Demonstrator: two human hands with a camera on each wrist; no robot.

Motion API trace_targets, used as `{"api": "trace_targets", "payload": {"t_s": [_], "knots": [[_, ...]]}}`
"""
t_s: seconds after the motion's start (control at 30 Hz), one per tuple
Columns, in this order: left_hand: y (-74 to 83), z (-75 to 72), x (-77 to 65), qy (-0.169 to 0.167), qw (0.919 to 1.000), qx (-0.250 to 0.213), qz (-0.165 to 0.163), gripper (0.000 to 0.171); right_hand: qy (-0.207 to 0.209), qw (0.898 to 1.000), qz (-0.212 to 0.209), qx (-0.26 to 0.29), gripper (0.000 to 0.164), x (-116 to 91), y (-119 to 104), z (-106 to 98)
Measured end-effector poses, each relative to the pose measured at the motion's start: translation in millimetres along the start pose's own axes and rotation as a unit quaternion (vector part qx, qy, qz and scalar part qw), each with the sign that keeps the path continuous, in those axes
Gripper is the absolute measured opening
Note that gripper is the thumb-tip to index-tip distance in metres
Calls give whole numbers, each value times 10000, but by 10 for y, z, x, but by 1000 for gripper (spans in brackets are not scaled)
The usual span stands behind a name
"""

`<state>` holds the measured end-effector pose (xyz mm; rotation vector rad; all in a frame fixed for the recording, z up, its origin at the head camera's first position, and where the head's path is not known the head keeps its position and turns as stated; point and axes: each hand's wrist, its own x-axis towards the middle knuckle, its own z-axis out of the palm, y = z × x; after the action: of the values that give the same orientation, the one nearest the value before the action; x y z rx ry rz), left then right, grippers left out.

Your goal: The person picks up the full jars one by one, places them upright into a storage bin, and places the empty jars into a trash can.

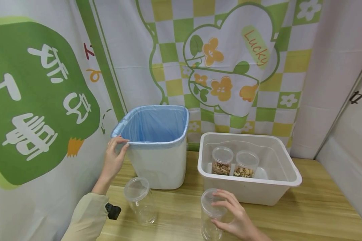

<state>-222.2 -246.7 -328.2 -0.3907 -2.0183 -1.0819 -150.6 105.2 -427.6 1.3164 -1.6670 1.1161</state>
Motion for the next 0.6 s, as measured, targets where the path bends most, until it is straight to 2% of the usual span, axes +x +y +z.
{"api": "trace_targets", "payload": {"t_s": [0.23,0.4,0.6], "knots": [[2,-3,-7,13,10000,-34,28,12,156,9996,-213,-126,31,52,10,10],[-8,-1,-7,-14,10000,-43,-13,12,422,9988,-18,-239,32,120,19,-19],[-8,5,-2,-12,10000,-77,-10,12,554,9979,178,-294,32,252,34,-91]]}}
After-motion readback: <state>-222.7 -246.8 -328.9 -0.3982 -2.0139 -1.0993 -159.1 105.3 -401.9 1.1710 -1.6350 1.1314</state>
